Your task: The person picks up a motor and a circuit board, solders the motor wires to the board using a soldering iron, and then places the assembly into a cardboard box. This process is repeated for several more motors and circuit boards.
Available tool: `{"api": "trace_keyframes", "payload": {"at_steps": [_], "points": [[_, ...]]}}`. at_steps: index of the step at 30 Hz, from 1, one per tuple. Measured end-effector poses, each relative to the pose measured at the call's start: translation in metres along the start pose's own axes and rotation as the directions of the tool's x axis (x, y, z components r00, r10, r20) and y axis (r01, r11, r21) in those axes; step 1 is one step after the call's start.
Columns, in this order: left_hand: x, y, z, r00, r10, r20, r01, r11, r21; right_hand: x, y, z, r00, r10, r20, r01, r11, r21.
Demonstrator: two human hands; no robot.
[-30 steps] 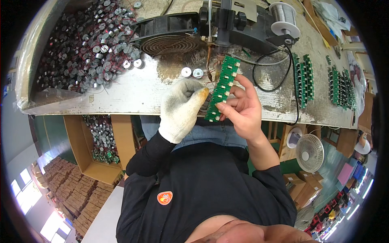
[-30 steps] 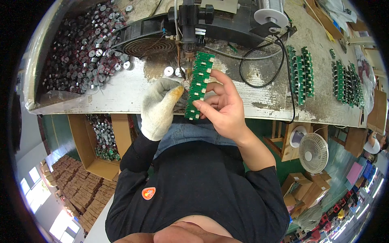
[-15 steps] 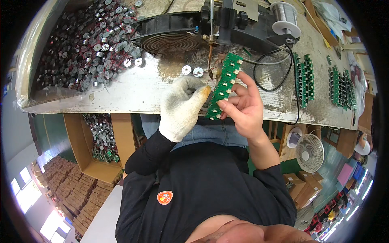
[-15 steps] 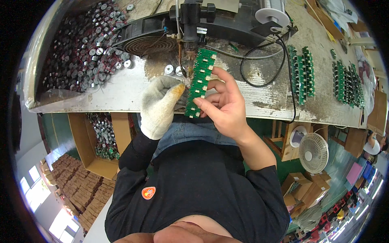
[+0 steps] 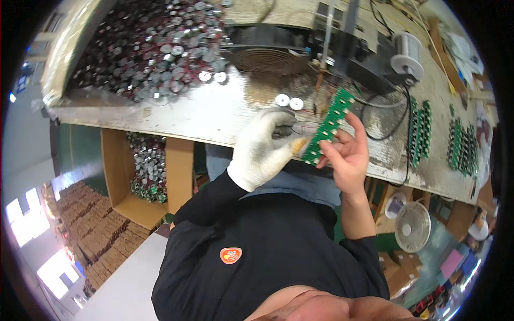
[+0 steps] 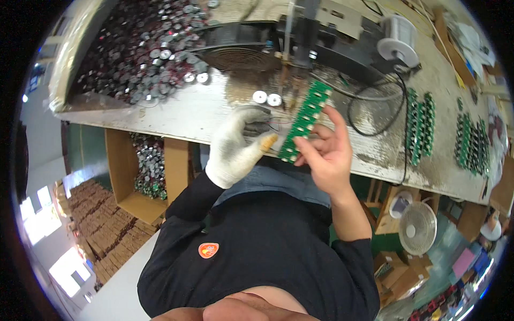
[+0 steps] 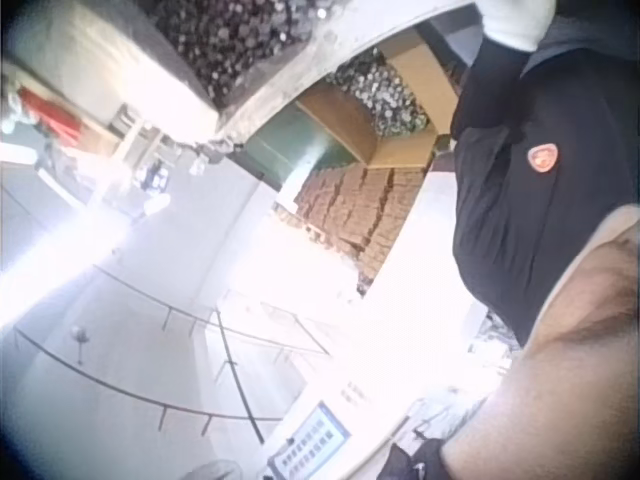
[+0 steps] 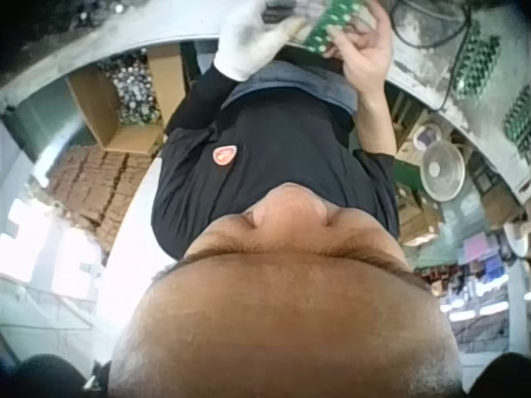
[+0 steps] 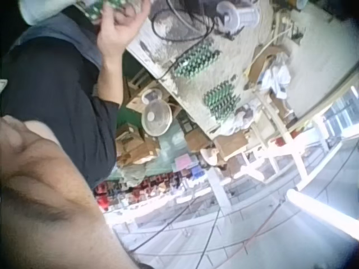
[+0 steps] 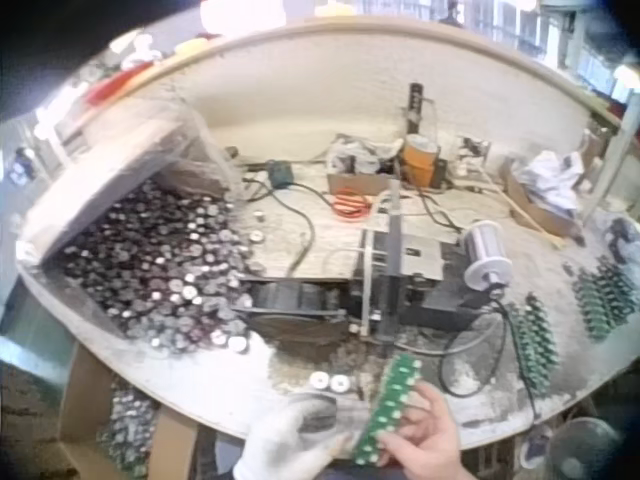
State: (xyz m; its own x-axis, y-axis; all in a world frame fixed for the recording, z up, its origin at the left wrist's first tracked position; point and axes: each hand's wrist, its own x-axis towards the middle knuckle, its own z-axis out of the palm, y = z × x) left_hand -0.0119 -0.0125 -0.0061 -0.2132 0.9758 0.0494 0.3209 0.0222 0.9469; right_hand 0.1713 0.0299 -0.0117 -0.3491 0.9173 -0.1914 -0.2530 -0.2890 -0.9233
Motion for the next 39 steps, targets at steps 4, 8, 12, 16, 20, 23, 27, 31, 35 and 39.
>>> {"api": "trace_keyframes", "payload": {"at_steps": [4, 8, 12, 16, 20, 23, 27, 31, 35, 39], "points": [[0.013, -0.019, -0.032, 0.937, 0.329, -0.120, -0.272, 0.899, 0.343, 0.002, -0.002, 0.001, 1.000, -0.025, -0.003, 0.025, 0.999, -0.036], [0.037, -0.036, -0.069, 0.936, 0.217, -0.278, -0.011, 0.806, 0.591, 0.001, -0.001, 0.001, 0.999, -0.043, 0.008, 0.044, 0.997, -0.067], [0.055, -0.023, -0.078, 0.972, 0.041, -0.231, 0.149, 0.652, 0.743, 0.002, 0.001, 0.003, 0.998, -0.064, 0.020, 0.065, 0.996, -0.067], [0.051, -0.026, -0.075, 0.980, 0.052, -0.190, 0.117, 0.621, 0.775, 0.002, 0.003, 0.003, 0.996, -0.091, 0.013, 0.092, 0.993, -0.081], [0.022, -0.029, -0.075, 0.939, 0.199, -0.280, 0.007, 0.804, 0.595, 0.002, 0.002, 0.001, 0.997, -0.076, 0.010, 0.077, 0.996, -0.049], [0.010, -0.035, -0.078, 0.921, 0.169, -0.351, 0.018, 0.882, 0.471, 0.004, 0.000, 0.004, 0.997, -0.067, 0.027, 0.068, 0.995, -0.067], [0.010, -0.023, -0.079, 0.915, -0.041, -0.402, 0.104, 0.985, 0.135, 0.004, -0.001, 0.002, 0.999, -0.052, 0.016, 0.052, 0.998, -0.042], [0.010, -0.009, -0.072, 0.912, -0.071, -0.403, 0.055, 0.997, -0.050, 0.004, -0.002, 0.001, 0.995, -0.069, 0.073, 0.071, 0.997, -0.030], [0.002, 0.012, -0.061, 0.942, -0.240, -0.236, 0.172, 0.946, -0.273, 0.004, -0.001, 0.000, 0.997, -0.030, 0.067, 0.031, 0.999, -0.018], [-0.007, 0.003, -0.041, 0.950, -0.282, -0.135, 0.200, 0.880, -0.432, 0.004, -0.001, 0.000, 0.996, 0.012, 0.083, -0.011, 1.000, -0.022]]}}
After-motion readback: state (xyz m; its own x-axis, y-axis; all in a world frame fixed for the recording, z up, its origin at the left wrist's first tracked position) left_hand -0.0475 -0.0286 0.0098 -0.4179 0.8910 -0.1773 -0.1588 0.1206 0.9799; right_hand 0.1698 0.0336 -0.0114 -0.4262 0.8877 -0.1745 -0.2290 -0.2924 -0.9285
